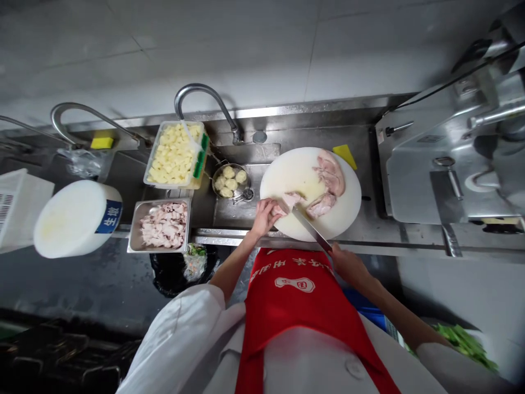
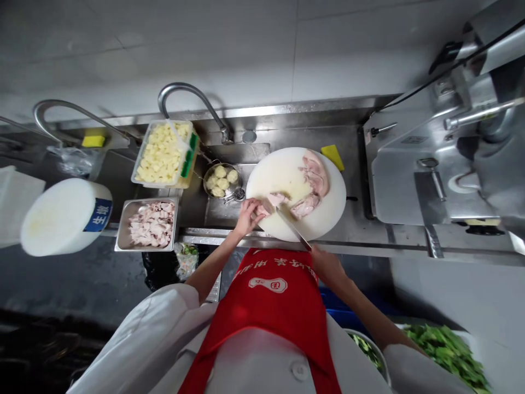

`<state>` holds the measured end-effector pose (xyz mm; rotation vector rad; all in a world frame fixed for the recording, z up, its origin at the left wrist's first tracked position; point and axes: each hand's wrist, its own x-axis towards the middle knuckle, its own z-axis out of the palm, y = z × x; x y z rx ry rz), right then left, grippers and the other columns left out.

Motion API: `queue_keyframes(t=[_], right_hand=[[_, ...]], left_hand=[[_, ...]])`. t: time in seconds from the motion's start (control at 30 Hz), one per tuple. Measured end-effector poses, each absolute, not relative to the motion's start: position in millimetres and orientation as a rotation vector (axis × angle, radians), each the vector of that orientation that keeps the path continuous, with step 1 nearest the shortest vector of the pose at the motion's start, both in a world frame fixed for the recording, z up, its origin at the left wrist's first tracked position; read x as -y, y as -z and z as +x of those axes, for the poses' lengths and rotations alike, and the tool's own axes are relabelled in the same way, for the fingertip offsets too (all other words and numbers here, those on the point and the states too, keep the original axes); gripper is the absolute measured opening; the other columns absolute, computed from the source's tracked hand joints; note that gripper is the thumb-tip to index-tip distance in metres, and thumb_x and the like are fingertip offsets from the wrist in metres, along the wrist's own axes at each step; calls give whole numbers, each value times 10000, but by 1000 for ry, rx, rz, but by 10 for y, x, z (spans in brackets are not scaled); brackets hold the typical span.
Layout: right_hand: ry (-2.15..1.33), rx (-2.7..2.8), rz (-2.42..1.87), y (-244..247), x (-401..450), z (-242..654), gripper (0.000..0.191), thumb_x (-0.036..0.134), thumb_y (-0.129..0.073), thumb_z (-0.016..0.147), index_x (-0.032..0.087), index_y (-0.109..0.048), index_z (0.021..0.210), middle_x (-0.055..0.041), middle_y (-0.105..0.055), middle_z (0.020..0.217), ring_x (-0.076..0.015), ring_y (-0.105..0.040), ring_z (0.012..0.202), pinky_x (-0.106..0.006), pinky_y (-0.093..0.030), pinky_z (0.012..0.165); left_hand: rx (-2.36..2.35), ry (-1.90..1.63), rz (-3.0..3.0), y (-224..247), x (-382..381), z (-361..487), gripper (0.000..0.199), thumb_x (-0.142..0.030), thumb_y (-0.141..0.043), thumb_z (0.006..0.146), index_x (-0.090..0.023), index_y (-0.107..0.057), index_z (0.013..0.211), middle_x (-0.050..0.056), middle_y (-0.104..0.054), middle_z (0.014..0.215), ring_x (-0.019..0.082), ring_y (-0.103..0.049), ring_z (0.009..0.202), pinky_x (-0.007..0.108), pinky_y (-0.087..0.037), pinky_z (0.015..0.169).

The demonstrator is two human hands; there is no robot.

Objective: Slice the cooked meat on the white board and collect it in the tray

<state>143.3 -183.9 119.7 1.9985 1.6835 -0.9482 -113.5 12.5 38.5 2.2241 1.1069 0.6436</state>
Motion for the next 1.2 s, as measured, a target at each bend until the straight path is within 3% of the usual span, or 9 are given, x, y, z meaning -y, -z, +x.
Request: queue_keyframes(t=[0.1,0.27,0.37,0.6,0.8,0.9,1.0,1.2], right_hand=[[1004,-1637,2036,-1210,1900,1480,305,346,-284,1030,148,-493,1130,-137,-701,888,-260,-703,851,-289,-390,670],[992,-1642,2035,-1202,1845,1406,302,321,-274,1034,133,-487,1138,-163,-699,906,-276,-705,883,-312,-413,694],[974,-1666,2040,-1195,1821,1374,328,338,-251,1039,135,-479,1160,-157,-701,907,-287,-705,894,-322,-421,694],[999,-1682,2064,-1187,1781,1336,302,310,-267,1038,135,-482,1158,-148,-707,913,-260,-702,883,-296,-403,684],[962,-1661,2076,-1188,1585,1271,297,326,-265,1040,150,-486,1132,-155,-704,943,-255,-699,891,-290,-387,676],[954,-1659,2118,-1190,1475,1296,302,350,-289,1035,150,-496,1125,-154,-705,937,-254,-695,876,-292,-383,684],[915,-1664,2164,-1177,1417,1377,297,351,-300,1032,154,-505,1119,-152,-708,938,-255,-694,874,-293,-380,688],[854,-1559,2283,-1155,1328,1464,318,370,-320,1025,142,-518,1127,-174,-705,969,-286,-692,933,-307,-392,706]], left_hand=[[-1016,-597,2254,-385,-134,-1292,403,-488,-606,902,-222,-572,1203,118,-489,1301,263,-455,1233,411,-381,1041],[-1019,-436,2356,-436,-244,-1399,510,-477,-635,883,-233,-531,1319,118,-515,1233,273,-469,1145,422,-377,1001],[-973,-342,2422,-503,-342,-1377,490,-478,-652,866,-243,-584,1291,113,-511,1192,277,-456,1108,421,-376,979],[-758,-174,2520,-640,-404,-1305,400,-351,-607,903,-335,-593,1302,100,-512,1303,285,-441,1176,434,-354,988],[-787,-4,2511,-668,-452,-1244,472,-300,-689,829,-296,-589,1290,106,-608,1143,299,-538,1097,474,-358,1000],[-850,-133,2287,-656,-443,-1210,425,-343,-729,789,-234,-630,1188,107,-626,1113,283,-587,1065,447,-417,981],[-920,-423,1795,-652,-380,-1192,464,-452,-746,764,-193,-615,1126,87,-637,1061,225,-627,951,373,-504,866],[-1069,-684,1196,-750,-278,-1117,625,-468,-853,601,-207,-563,1089,16,-647,957,148,-621,831,282,-531,768]])
